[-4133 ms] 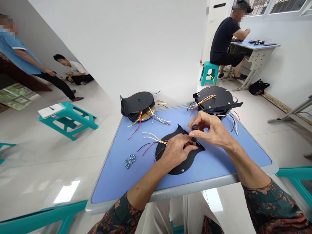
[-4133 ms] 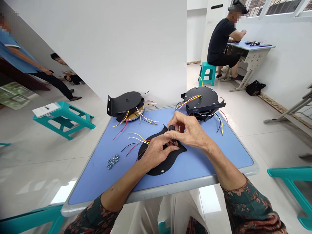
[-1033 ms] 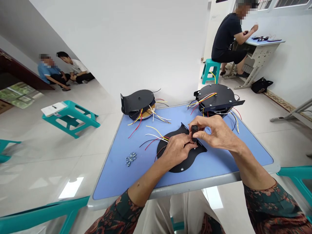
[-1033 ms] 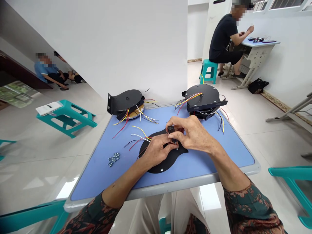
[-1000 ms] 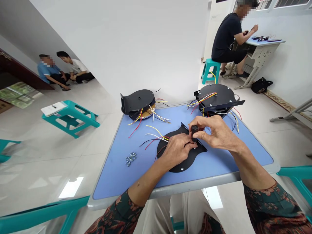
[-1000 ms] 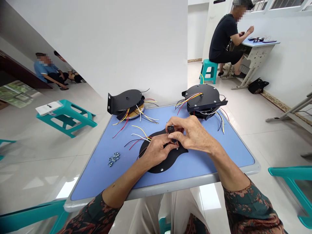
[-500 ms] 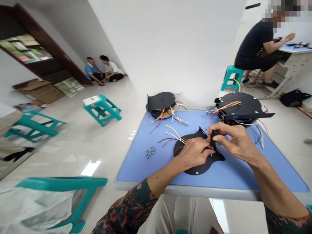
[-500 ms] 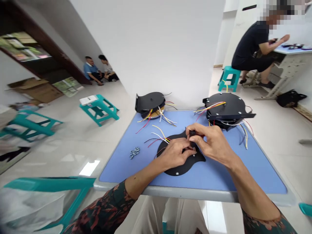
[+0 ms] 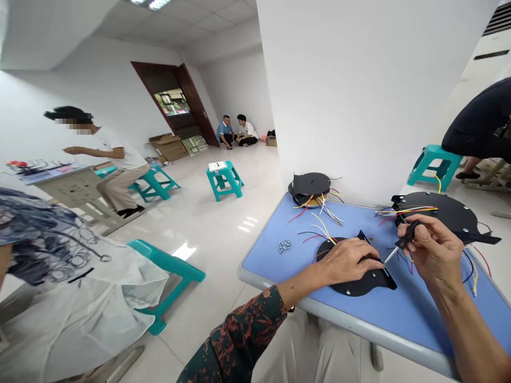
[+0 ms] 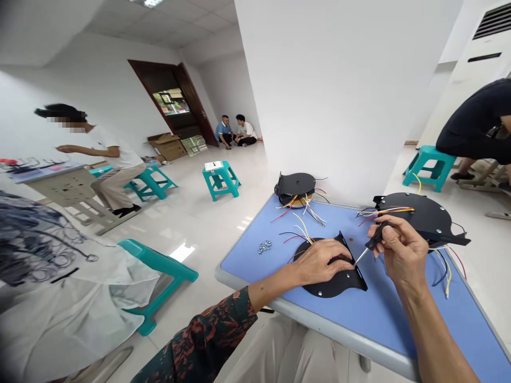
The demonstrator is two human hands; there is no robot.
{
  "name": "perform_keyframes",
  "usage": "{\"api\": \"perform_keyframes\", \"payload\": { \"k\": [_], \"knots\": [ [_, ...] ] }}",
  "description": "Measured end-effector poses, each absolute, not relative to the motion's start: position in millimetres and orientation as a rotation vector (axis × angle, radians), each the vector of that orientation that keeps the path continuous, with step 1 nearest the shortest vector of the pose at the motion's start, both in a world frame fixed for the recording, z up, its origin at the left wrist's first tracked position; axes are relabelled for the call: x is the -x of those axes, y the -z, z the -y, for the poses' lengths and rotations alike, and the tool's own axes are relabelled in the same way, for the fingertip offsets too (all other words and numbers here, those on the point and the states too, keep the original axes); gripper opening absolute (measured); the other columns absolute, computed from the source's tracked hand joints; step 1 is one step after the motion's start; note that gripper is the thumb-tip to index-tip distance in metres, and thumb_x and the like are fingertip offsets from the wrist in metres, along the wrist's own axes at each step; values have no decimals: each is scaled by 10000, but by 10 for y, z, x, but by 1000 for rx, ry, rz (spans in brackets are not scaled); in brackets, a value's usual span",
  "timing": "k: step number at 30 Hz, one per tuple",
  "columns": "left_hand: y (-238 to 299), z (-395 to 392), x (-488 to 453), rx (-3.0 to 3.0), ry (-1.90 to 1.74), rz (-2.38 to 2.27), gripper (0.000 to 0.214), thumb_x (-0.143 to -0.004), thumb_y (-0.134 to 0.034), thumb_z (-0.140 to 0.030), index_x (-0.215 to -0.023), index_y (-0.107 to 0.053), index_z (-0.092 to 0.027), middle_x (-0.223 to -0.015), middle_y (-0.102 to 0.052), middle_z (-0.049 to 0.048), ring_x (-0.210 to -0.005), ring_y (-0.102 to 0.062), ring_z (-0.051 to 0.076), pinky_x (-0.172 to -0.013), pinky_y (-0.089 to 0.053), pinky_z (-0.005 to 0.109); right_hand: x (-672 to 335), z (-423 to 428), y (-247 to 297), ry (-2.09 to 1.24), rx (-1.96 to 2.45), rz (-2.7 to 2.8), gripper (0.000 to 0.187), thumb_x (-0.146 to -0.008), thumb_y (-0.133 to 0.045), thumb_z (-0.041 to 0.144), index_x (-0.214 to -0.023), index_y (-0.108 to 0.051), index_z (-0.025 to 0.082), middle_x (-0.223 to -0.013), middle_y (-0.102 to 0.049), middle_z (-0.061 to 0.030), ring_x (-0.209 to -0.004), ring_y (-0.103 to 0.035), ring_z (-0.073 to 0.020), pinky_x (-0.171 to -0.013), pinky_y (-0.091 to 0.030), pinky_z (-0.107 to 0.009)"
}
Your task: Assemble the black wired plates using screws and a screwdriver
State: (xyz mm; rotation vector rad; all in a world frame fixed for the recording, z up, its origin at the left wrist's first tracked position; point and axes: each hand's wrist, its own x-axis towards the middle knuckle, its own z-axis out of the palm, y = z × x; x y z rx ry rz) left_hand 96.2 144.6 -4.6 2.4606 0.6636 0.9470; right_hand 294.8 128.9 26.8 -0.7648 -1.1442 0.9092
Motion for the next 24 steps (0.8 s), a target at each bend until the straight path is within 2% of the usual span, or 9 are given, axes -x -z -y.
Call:
{"api": "perform_keyframes", "payload": {
  "k": [5,7,10,16,20,24],
  "knots": [
    [-212,-1475,-245,-2130,-1282,-994,102,-921,-643,-213,-963,-728,-176,-1013,-767,55,-944,-706,167,-908,-538,270,-2914,-1403,-185,-936,770,1042,269,-714,-831,364,-912,-756,198,-678,-703,-59,-389,-417,-86,-331,-370,-237],
    [-230,-1536,175,-2045,-1239,-1258,100,-894,-631,-158,-909,-729,-174,-965,-769,41,-906,-711,163,-888,-540,266,-2919,-1429,-155,-975,767,1007,263,-706,-833,358,-899,-757,196,-682,-711,-63,-390,-417,-84,-333,-373,-231],
    [-142,-1596,716,-1991,-961,-1721,91,-844,-656,-160,-866,-738,-192,-857,-761,16,-841,-707,172,-815,-532,265,-2950,-1457,-135,-1007,763,950,251,-696,-841,339,-881,-764,189,-676,-709,-78,-389,-422,-90,-332,-361,-233],
    [183,-1527,1059,-2003,-795,-1773,117,-819,-643,-141,-846,-744,-193,-770,-741,8,-778,-701,173,-739,-514,255,-2973,-1458,-149,-1045,795,938,264,-684,-861,336,-870,-771,172,-675,-708,-100,-385,-450,-105,-334,-346,-254],
    [298,-1520,1031,-2032,-747,-1768,152,-838,-629,-140,-921,-742,-199,-827,-749,18,-834,-703,178,-789,-516,264,-2977,-1434,-178,-1073,815,946,216,-726,-845,321,-874,-772,182,-679,-706,-94,-386,-459,-103,-343,-351,-260],
    [339,-1522,994,-2106,-718,-1774,162,-836,-614,-118,-902,-731,-210,-883,-731,30,-874,-676,196,-850,-499,301,-2976,-1423,-189,-1090,810,971,172,-766,-822,309,-880,-774,189,-685,-703,-92,-391,-460,-95,-350,-363,-258]
  ]
}}
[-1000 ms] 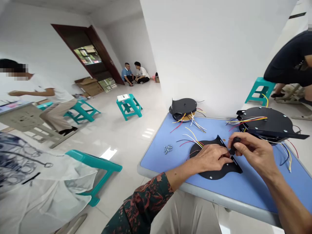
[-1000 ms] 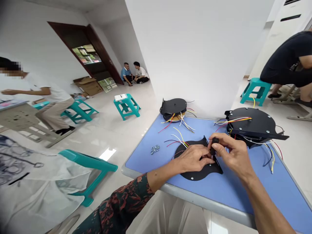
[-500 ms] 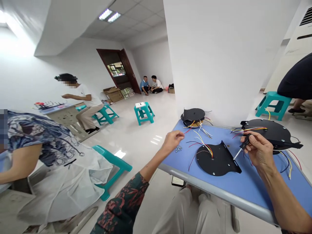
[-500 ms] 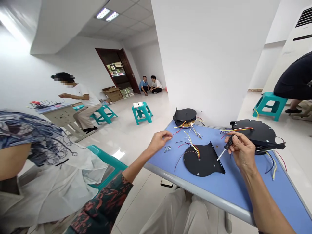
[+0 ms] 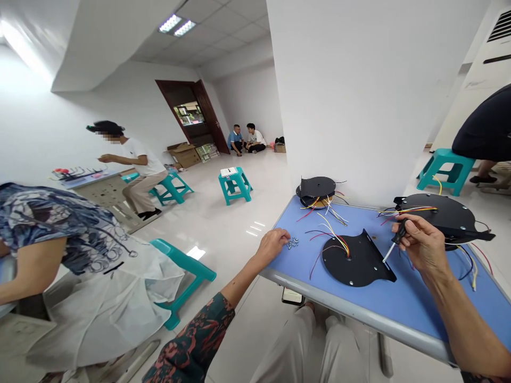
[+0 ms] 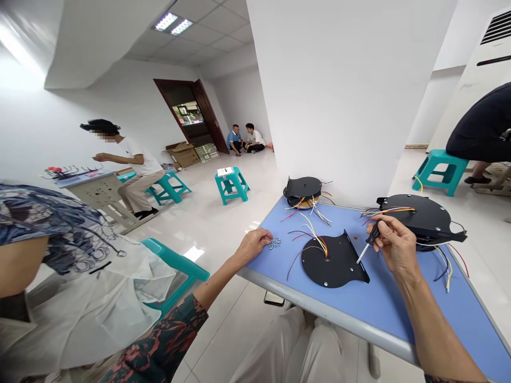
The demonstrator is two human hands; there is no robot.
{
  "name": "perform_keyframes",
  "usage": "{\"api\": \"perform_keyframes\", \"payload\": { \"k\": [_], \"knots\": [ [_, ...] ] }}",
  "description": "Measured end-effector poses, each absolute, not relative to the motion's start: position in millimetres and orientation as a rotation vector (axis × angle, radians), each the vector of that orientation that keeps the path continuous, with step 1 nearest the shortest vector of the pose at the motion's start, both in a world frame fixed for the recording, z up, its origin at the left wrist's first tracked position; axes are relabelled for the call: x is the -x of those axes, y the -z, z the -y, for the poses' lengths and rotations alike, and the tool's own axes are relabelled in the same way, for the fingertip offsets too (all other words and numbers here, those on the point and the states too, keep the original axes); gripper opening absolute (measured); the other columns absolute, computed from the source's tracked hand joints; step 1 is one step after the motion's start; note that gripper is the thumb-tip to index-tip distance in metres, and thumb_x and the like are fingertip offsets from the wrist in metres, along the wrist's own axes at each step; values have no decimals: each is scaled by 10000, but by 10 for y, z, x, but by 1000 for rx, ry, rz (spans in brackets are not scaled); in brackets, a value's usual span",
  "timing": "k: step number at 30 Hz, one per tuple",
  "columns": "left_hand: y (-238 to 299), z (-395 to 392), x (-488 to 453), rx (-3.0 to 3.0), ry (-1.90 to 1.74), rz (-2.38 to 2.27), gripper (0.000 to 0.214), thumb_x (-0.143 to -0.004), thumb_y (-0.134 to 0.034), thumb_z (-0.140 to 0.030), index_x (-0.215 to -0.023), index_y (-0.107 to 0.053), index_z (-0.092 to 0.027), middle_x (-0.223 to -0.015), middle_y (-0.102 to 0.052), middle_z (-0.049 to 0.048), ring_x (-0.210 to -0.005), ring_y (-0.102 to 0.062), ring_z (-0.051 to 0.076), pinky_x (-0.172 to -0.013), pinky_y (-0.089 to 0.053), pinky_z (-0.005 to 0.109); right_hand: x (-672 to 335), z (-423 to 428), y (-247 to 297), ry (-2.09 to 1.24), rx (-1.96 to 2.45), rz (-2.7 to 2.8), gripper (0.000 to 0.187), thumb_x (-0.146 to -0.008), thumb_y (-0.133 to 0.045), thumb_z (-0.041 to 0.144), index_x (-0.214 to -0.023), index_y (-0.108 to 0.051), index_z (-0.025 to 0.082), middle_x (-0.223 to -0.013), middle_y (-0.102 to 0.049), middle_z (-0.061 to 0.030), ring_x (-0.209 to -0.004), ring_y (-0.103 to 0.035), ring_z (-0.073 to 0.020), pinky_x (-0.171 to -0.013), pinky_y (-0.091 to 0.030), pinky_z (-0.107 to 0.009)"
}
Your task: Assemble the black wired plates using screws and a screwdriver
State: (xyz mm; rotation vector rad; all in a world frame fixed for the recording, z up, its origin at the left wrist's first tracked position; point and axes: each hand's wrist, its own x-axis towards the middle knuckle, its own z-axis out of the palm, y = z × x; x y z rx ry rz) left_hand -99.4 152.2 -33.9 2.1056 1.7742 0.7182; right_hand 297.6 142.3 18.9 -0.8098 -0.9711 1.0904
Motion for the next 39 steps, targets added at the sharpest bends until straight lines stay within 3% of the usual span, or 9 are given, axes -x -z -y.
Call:
{"api": "perform_keyframes", "payload": {
  "k": [6,11,14,22,30,39],
  "knots": [
    [321,-1488,952,-2162,-769,-1769,163,-847,-553,-103,-817,-682,-198,-896,-695,49,-891,-655,204,-853,-503,318,-2967,-1441,-134,-1070,783,1021,223,-750,-823,354,-904,-772,201,-696,-703,-76,-393,-437,-86,-329,-377,-236],
    [133,-1492,782,-1964,-1047,-1669,187,-896,-448,-120,-879,-625,-178,-808,-676,28,-716,-672,147,-721,-553,273,-2965,-1462,-84,-1073,758,1012,271,-731,-819,398,-930,-761,223,-707,-697,-38,-402,-413,-72,-318,-392,-211],
    [-13,-1498,402,-1763,-1245,-1335,118,-878,-510,-161,-907,-624,-169,-762,-673,12,-663,-681,135,-667,-570,254,-2955,-1473,-67,-1059,739,986,257,-750,-805,383,-944,-759,221,-730,-707,-44,-412,-430,-73,-333,-409,-211],
    [-158,-1703,-821,-1705,-1215,-787,168,-870,-617,-270,-899,-701,-128,-757,-686,44,-668,-673,128,-673,-574,248,-2928,-1450,-87,-941,686,896,282,-742,-822,383,-928,-732,190,-718,-716,-39,-412,-448,-66,-350,-418,-198],
    [45,-1883,-941,-1528,-1067,-790,240,-810,-718,-350,-893,-722,-124,-768,-720,57,-672,-674,137,-673,-582,268,-2836,-1358,-121,-720,725,912,215,-864,-730,361,-994,-685,197,-779,-717,-19,-457,-491,-76,-416,-474,-224],
    [110,-1864,-827,-1702,-1132,-814,136,-809,-694,-217,-922,-723,-148,-799,-696,30,-681,-673,124,-678,-593,249,-2749,-1284,-154,-611,757,990,192,-913,-688,346,-1040,-648,208,-851,-735,-25,-515,-590,-101,-481,-553,-267]
  ]
}}
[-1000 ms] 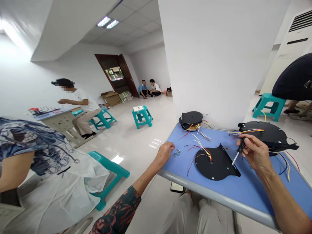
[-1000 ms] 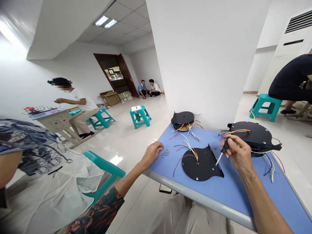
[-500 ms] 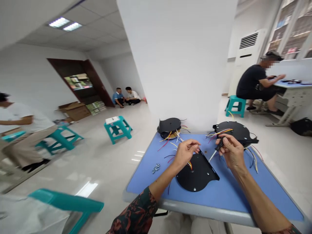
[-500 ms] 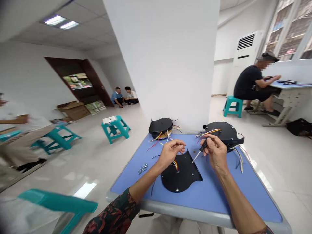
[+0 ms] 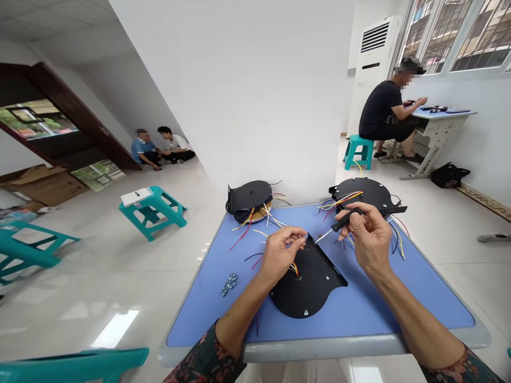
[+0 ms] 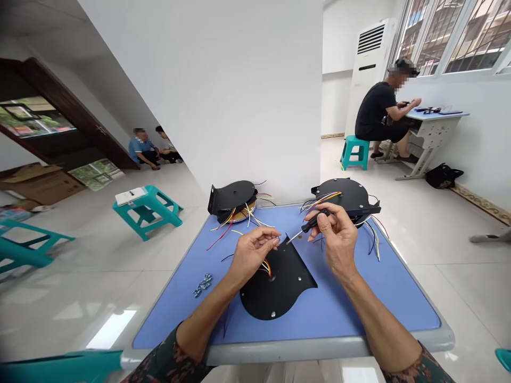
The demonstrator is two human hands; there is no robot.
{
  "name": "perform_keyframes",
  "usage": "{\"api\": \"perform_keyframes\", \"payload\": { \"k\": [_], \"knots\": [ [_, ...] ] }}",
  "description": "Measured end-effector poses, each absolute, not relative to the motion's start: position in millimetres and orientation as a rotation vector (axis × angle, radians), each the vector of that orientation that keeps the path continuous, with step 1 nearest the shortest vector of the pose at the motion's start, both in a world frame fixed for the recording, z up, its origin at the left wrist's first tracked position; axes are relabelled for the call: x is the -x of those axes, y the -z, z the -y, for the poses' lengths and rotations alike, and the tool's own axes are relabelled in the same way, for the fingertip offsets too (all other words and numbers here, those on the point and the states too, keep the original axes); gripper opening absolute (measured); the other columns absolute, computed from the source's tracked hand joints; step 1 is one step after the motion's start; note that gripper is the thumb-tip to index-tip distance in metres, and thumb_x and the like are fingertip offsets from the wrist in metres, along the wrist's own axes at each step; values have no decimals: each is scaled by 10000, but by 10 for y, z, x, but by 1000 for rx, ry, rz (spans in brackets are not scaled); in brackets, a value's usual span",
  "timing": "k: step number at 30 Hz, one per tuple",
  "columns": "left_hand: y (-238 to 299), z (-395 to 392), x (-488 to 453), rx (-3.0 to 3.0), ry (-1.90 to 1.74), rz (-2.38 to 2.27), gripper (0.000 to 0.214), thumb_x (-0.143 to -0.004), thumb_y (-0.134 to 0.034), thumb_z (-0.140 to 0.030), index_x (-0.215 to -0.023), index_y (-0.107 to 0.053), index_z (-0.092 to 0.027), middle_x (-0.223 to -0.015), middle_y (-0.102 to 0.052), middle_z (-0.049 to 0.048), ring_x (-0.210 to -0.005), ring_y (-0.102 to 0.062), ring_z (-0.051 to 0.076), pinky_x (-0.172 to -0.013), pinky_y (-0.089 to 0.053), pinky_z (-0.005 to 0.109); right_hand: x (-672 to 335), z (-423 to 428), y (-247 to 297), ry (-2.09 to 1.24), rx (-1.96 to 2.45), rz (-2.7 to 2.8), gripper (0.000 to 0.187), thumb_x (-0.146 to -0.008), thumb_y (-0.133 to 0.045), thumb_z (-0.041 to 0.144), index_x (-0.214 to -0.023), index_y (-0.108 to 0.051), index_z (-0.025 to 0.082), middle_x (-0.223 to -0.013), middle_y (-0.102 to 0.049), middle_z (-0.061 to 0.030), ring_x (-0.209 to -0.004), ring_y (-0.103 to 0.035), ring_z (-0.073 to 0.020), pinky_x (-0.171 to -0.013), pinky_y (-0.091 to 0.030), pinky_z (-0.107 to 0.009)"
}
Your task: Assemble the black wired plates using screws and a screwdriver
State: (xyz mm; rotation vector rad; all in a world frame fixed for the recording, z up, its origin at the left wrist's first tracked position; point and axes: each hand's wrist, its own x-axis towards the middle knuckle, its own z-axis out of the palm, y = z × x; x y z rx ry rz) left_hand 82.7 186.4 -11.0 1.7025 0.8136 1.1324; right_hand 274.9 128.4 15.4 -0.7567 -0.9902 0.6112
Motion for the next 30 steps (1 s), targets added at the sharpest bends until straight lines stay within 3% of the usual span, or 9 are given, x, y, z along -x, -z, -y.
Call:
{"api": "perform_keyframes", "payload": {
  "k": [6,30],
  "knots": [
    [108,-1825,-835,-1934,-1173,-855,298,-808,-638,-79,-1078,-699,-189,-860,-718,12,-749,-690,118,-779,-592,248,-2703,-1259,-156,-603,763,1058,201,-925,-673,375,-1046,-623,221,-901,-739,-33,-591,-636,-121,-469,-558,-256],
    [156,-1822,-813,-2231,-1203,-868,282,-862,-617,-86,-1103,-684,-216,-905,-746,22,-817,-716,146,-834,-603,277,-2643,-1221,-178,-504,805,1231,171,-923,-670,367,-1006,-637,221,-890,-738,-38,-605,-649,-131,-478,-585,-270]
  ]
}}
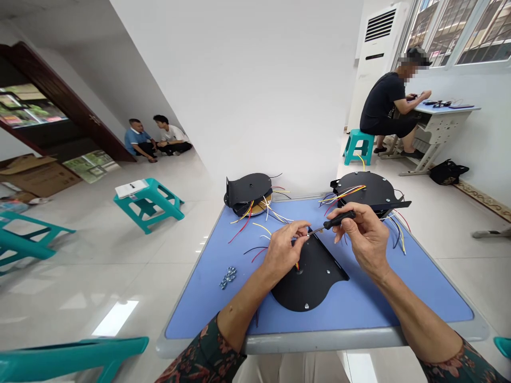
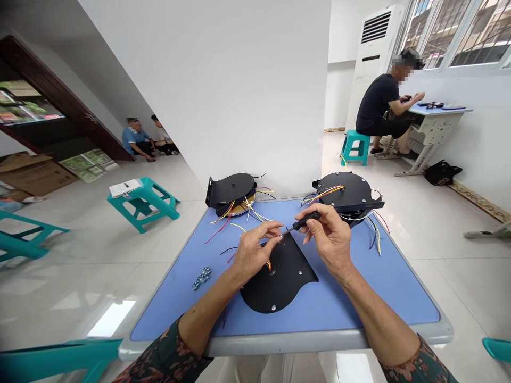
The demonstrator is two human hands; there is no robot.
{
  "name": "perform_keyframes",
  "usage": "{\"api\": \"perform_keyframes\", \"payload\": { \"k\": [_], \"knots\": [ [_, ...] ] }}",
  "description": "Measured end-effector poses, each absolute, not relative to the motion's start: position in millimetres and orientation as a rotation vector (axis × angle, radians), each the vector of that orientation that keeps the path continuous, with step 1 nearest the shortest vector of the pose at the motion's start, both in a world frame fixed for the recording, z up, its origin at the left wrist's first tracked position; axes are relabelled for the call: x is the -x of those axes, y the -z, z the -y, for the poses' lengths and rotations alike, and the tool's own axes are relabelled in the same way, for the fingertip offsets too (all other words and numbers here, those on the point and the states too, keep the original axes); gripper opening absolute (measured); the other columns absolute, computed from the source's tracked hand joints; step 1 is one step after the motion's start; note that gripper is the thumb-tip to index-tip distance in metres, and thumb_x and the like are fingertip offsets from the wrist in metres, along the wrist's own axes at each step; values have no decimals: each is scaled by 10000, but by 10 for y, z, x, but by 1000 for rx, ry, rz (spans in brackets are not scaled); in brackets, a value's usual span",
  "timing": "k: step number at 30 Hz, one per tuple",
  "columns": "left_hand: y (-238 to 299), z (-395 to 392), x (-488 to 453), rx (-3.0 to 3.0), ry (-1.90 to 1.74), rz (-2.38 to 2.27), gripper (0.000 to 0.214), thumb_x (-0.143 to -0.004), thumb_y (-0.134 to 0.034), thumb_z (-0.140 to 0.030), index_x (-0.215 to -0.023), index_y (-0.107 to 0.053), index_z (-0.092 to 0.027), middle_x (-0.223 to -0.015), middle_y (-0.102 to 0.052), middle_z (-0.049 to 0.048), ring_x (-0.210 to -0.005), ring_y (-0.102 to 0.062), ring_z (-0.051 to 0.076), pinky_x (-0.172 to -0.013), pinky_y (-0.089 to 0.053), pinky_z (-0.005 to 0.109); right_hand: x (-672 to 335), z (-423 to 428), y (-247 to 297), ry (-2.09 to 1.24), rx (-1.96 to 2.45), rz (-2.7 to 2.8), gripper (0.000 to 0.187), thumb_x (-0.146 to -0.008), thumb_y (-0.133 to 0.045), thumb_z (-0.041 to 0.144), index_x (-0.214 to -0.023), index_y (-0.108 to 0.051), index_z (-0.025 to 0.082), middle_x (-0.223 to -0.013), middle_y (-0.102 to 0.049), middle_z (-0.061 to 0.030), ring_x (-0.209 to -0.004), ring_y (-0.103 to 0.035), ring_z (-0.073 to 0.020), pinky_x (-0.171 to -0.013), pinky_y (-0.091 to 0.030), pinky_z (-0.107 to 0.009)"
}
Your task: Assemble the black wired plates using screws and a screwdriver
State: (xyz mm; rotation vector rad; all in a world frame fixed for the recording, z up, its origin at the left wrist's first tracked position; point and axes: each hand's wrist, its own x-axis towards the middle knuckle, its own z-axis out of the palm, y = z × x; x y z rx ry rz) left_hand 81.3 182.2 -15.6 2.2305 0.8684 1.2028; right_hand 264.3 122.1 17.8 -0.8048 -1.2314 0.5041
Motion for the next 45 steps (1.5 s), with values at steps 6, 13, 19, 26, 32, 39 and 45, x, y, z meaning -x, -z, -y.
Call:
{"api": "perform_keyframes", "payload": {
  "k": [6,13,19,26,32,39,45],
  "knots": [
    [190,-1859,-811,-2269,-1140,-895,293,-851,-611,-81,-1090,-691,-230,-873,-747,11,-810,-711,154,-840,-587,289,-2660,-1255,-118,-499,835,1343,167,-941,-632,376,-1010,-644,224,-922,-732,-41,-603,-649,-132,-493,-590,-274],
    [171,-1915,-807,-2303,-832,-927,291,-880,-546,-51,-1068,-684,-225,-878,-766,-6,-872,-721,164,-867,-551,286,-2638,-1305,-60,-360,974,1489,123,-963,-589,330,-979,-656,229,-888,-721,-16,-568,-640,-106,-506,-576,-235],
    [155,-1905,-793,-2437,-732,-927,322,-902,-481,-47,-1087,-683,-215,-951,-744,34,-903,-692,167,-864,-541,279,-2641,-1313,-66,-343,1016,1520,139,-978,-561,337,-1010,-637,225,-884,-712,-18,-572,-619,-102,-481,-567,-221],
    [185,-1902,-783,-2581,-693,-903,305,-921,-470,-41,-1079,-679,-197,-939,-731,56,-897,-678,186,-825,-532,279,-2634,-1315,-61,-327,1031,1548,114,-986,-549,302,-1018,-623,222,-877,-702,-7,-568,-616,-87,-489,-562,-200],
    [220,-1905,-784,-2613,-694,-915,278,-939,-479,-49,-1082,-669,-193,-961,-739,60,-920,-687,195,-846,-531,297,-2619,-1325,-46,-264,1037,1611,100,-989,-544,275,-995,-622,212,-868,-707,-4,-551,-624,-78,-502,-547,-193],
    [140,-1882,-806,-2480,-755,-938,187,-925,-574,-87,-1031,-686,-193,-961,-758,37,-933,-696,190,-872,-514,288,-2602,-1331,-46,-194,1063,1649,89,-989,-541,257,-1000,-617,213,-870,-702,-11,-572,-622,-87,-517,-541,-197],
    [113,-1854,-882,-2456,-752,-988,48,-900,-689,-225,-929,-717,-197,-921,-762,36,-888,-695,201,-827,-496,285,-2562,-1344,-67,98,1048,1745,31,-958,-599,217,-975,-623,205,-802,-709,-12,-614,-624,-106,-558,-519,-203]
  ]
}}
